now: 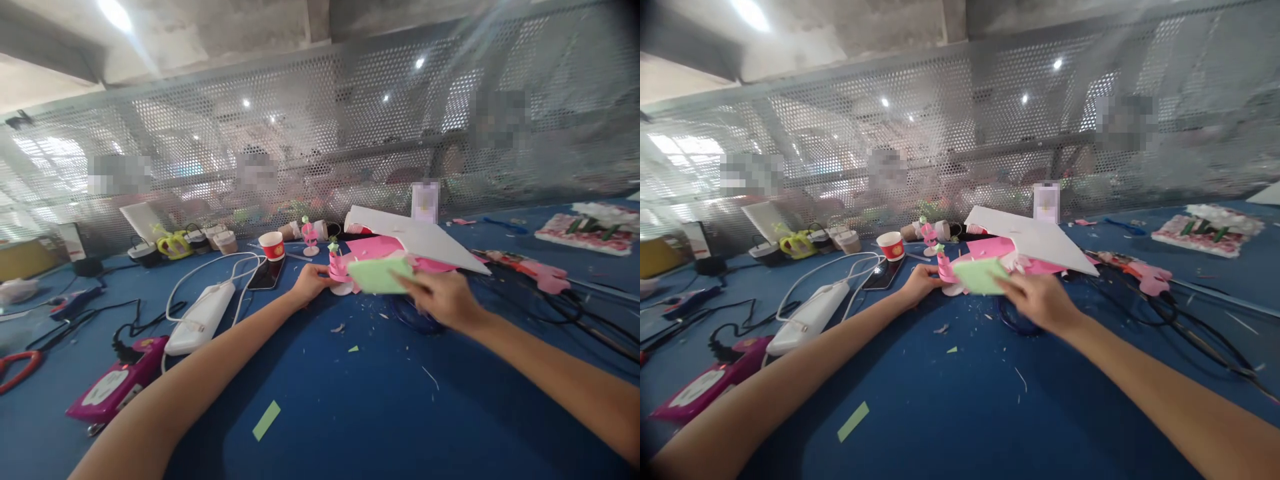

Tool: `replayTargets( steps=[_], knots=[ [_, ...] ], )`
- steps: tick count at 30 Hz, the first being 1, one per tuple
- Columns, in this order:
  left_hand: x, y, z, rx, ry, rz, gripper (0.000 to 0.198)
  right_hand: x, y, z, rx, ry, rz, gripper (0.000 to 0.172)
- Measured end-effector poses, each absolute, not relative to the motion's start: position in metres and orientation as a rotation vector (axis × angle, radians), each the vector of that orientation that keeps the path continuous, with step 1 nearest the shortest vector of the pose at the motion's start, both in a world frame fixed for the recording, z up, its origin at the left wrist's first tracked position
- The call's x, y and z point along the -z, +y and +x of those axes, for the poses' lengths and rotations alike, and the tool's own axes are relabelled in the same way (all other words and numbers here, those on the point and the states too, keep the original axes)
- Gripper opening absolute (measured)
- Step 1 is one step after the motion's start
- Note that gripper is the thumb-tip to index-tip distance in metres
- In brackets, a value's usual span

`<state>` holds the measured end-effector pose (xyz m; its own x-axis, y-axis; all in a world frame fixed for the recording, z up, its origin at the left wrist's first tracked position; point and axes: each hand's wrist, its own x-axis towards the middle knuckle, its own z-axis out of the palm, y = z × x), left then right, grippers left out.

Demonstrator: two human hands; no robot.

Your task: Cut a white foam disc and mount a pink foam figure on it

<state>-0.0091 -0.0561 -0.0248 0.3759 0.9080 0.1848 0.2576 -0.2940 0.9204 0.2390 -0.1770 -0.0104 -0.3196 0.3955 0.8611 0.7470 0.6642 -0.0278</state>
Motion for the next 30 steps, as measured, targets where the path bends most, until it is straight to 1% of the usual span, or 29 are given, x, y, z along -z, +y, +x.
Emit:
replayTargets(
  steps=[2, 3, 5, 8, 9, 12, 14, 16, 18, 19, 22, 25, 30],
  knots=[
    [0.025, -0.056, -0.009, -0.951, 1.012, 1.777, 0.029, 0.011, -0.172, 0.247, 0.424, -1.737, -1.088, 0.04],
    [0.025, -0.055, -0.009, -0.949, 1.005, 1.783, 0.029, 0.011, -0.171, 0.248, 0.431, -1.686, -1.105, 0.04],
    [0.025, -0.056, -0.009, -0.944, 0.999, 1.786, 0.031, 0.012, -0.175, 0.243, 0.481, -1.785, -0.974, 0.039],
    [0.025, -0.057, -0.009, -0.939, 1.019, 1.767, 0.031, 0.012, -0.18, 0.235, 0.545, -2.137, -0.659, 0.037],
    [0.024, -0.058, -0.008, -0.942, 1.023, 1.763, 0.031, 0.012, -0.178, 0.237, 0.571, -2.145, -0.656, 0.038],
    [0.023, -0.06, -0.007, -0.949, 1.0, 1.755, 0.029, 0.011, -0.169, 0.25, 0.597, -1.825, -0.976, 0.038],
    [0.022, -0.06, -0.007, -0.953, 0.986, 1.733, 0.028, 0.011, -0.168, 0.254, 0.596, -1.671, -1.085, 0.039],
    [0.022, -0.06, -0.007, -0.949, 0.991, 1.719, 0.028, 0.01, -0.173, 0.247, 0.606, -1.813, -0.971, 0.037],
    [0.023, -0.06, -0.007, -0.954, 0.993, 1.725, 0.028, 0.01, -0.179, 0.238, 0.604, -2.131, -0.718, 0.037],
    [0.023, -0.06, -0.007, -0.957, 0.99, 1.733, 0.028, 0.01, -0.179, 0.236, 0.615, -2.19, -0.65, 0.036],
    [0.023, -0.059, -0.007, -0.962, 0.993, 1.754, 0.027, 0.011, -0.172, 0.245, 0.726, -1.943, -0.825, 0.038],
    [0.024, -0.057, -0.008, -0.956, 1.025, 1.763, 0.026, 0.013, -0.165, 0.256, 0.692, -1.773, -0.992, 0.039],
    [0.026, -0.054, -0.009, -0.942, 1.039, 1.75, 0.03, 0.014, -0.173, 0.243, 0.584, -2.142, -0.694, 0.038]
  ],
)
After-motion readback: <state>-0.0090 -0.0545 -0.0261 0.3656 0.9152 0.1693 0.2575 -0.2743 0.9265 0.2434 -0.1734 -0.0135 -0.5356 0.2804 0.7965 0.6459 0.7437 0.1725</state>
